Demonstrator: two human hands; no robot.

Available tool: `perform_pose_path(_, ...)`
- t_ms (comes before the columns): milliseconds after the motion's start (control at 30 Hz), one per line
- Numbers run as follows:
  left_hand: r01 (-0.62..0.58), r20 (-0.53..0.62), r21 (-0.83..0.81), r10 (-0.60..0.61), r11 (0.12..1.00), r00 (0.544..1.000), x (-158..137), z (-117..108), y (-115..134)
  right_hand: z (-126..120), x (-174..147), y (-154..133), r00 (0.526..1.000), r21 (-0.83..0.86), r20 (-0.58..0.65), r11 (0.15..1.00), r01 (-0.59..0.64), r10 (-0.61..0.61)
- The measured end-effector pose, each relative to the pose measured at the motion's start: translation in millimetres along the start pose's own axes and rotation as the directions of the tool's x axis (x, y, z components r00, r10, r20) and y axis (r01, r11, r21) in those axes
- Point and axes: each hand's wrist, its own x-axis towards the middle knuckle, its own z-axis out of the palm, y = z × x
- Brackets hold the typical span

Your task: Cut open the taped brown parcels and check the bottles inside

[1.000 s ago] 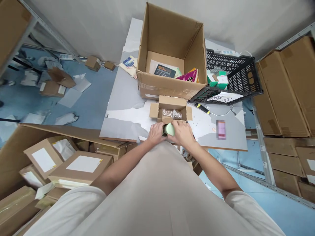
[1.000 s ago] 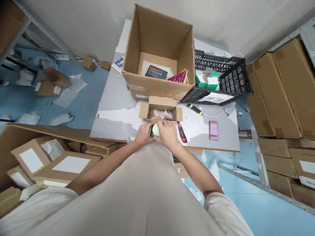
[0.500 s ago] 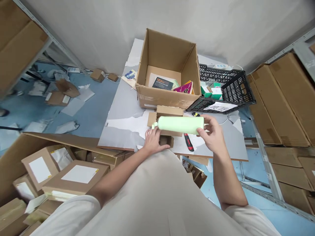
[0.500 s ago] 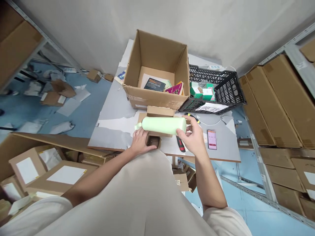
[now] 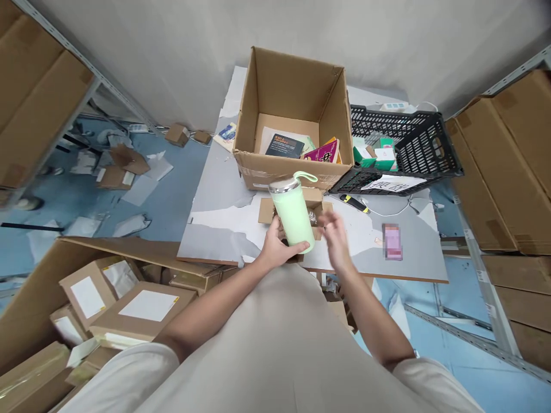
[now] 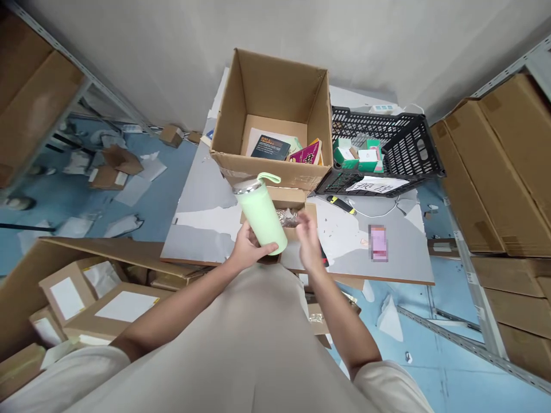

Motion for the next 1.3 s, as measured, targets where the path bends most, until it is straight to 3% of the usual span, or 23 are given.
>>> perform_pose_path(67, 0.047, -0.035, 0.133, -0.043, 0.990, 0.998, 0.3, -2.0, 3.1, -9.5, 17.4, -17.8, 0.990, -0.108, -0.064, 0.987, 0.122, -0.129)
perform_pose_path(133, 0.066, -0.075, 0.289, -0.046, 0.955, 0.996, -0.5, -2.1, 5.9, -14.3, 38.3, -38.1, 0.975, -0.231, 0.026, 0.947, 0.223, -0.223)
perform_pose_path(200, 0.054, -0.102, 0.401, -0.015, 0.914, 0.995, -2.4, -0.4, 7.9, -13.1, 58.5, -52.7, 0.962, -0.296, 0.176, 0.921, 0.254, -0.208)
perform_pose_path(267, 0.048, -0.110, 0.437, 0.001, 0.898, 0.994, -5.8, 1.4, 9.3, -8.7, 74.0, -56.6, 0.959, -0.286, 0.229, 0.931, 0.227, -0.164)
perform_pose_path(467, 0.049, -0.044, 0.351, -0.036, 0.935, 0.998, -22.3, -0.4, 11.9, -5.6, 86.6, -33.7, 0.984, -0.104, 0.175, 0.993, 0.063, -0.044)
perform_pose_path(567, 0.093, -0.063, 0.284, -0.078, 0.954, 0.995, -28.0, -1.1, 8.0, -10.7, 85.3, -30.5, 0.988, -0.066, 0.149, 0.996, 0.060, -0.050)
perform_pose_path(633, 0.097, -0.054, 0.181, -0.088, 0.979, 0.995, -29.2, -1.3, 3.0, -15.2, 83.5, -33.2, 0.983, -0.030, 0.173, 0.997, 0.066, -0.060)
perform_pose_path(767, 0.098, 0.078, -0.166, -0.086, 0.981, 0.993, -27.7, -2.8, -6.0, -22.9, 78.2, -39.8, 0.947, 0.112, 0.320, 0.994, -0.017, -0.020)
perform_pose_path(900, 0.294, 0.182, -0.390, -0.240, 0.873, 0.954, -25.7, -3.3, -5.1, -19.9, 75.6, -38.7, 0.952, 0.128, 0.308, 0.991, -0.036, -0.005)
perform_pose_path(967, 0.365, 0.214, -0.410, -0.301, 0.836, 0.929, -25.4, -2.4, -2.3, -15.5, 76.6, -36.2, 0.963, 0.117, 0.270, 0.992, -0.047, 0.014)
perform_pose_path(1067, 0.341, 0.211, -0.384, -0.278, 0.858, 0.937, -25.9, -0.3, 0.2, -10.7, 79.3, -32.7, 0.979, 0.121, 0.200, 0.991, -0.058, 0.033)
perform_pose_path(1200, 0.206, 0.093, -0.253, -0.189, 0.945, 0.978, -25.6, 2.5, -2.3, -8.6, 81.0, -30.7, 0.989, 0.128, 0.143, 0.990, -0.057, 0.038)
perform_pose_path(1300, 0.197, 0.015, -0.167, -0.197, 0.966, 0.980, -24.9, 3.4, -6.9, -7.9, 79.9, -30.7, 0.989, 0.106, 0.140, 0.993, -0.058, 0.043)
